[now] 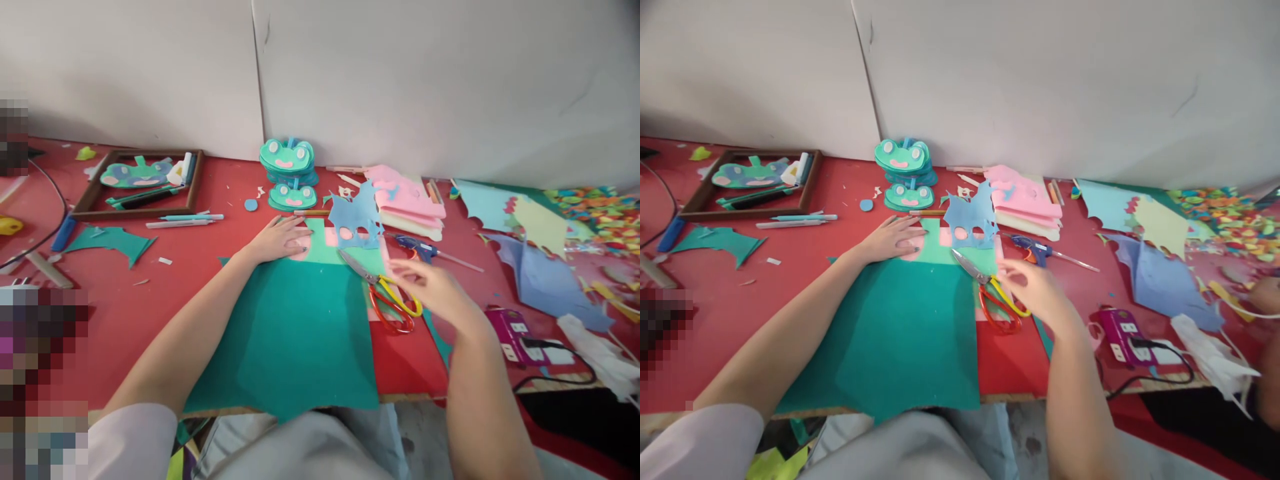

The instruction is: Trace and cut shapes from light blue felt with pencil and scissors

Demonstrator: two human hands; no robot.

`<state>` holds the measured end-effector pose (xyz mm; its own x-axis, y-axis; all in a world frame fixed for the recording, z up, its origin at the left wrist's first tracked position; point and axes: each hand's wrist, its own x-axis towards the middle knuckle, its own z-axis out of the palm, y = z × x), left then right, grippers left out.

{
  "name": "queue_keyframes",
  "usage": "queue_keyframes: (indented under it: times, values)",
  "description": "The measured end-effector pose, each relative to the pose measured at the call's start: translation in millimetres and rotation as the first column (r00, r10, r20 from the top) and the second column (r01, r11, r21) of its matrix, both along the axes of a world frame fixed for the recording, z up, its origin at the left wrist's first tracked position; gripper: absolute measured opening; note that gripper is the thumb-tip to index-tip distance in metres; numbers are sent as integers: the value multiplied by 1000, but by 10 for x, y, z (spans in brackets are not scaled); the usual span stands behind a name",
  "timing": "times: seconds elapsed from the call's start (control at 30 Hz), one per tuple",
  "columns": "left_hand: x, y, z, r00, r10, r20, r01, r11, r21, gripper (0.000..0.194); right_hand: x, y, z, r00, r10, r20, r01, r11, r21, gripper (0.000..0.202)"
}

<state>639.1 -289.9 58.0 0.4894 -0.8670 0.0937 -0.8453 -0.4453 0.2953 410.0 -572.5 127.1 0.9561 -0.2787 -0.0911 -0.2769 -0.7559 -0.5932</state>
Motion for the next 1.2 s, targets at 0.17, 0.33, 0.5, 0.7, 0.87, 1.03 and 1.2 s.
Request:
queue_keyframes:
  times: [0.17,0.33,0.5,0.7,0.87,1.03,1.2]
  values:
    - [-7,5,33,1000,4,-8,-4,1000,16,47,571,74,-91,946,-315,73,320,944,-81,30]
    - [-20,4,62,1000,10,-30,-9,1000,18,46,846,170,-337,946,-324,-15,312,922,-227,28]
    - [-16,-3,58,1000,6,-28,-6,1000,14,47,844,320,-433,933,-360,19,348,886,-307,26]
    - [1,-9,35,1000,11,-15,-10,1000,27,48,826,464,-430,934,-356,33,338,851,-403,18]
    - [-1,-6,38,1000,12,-13,-12,1000,22,46,836,445,-449,903,-428,35,403,816,-414,26]
    - [4,-2,30,1000,4,-8,-4,1000,6,47,738,296,-308,929,-368,44,358,860,-364,18]
    - [3,-6,30,1000,-1,7,1,1000,2,46,409,-209,-249,820,-572,37,508,695,-508,32]
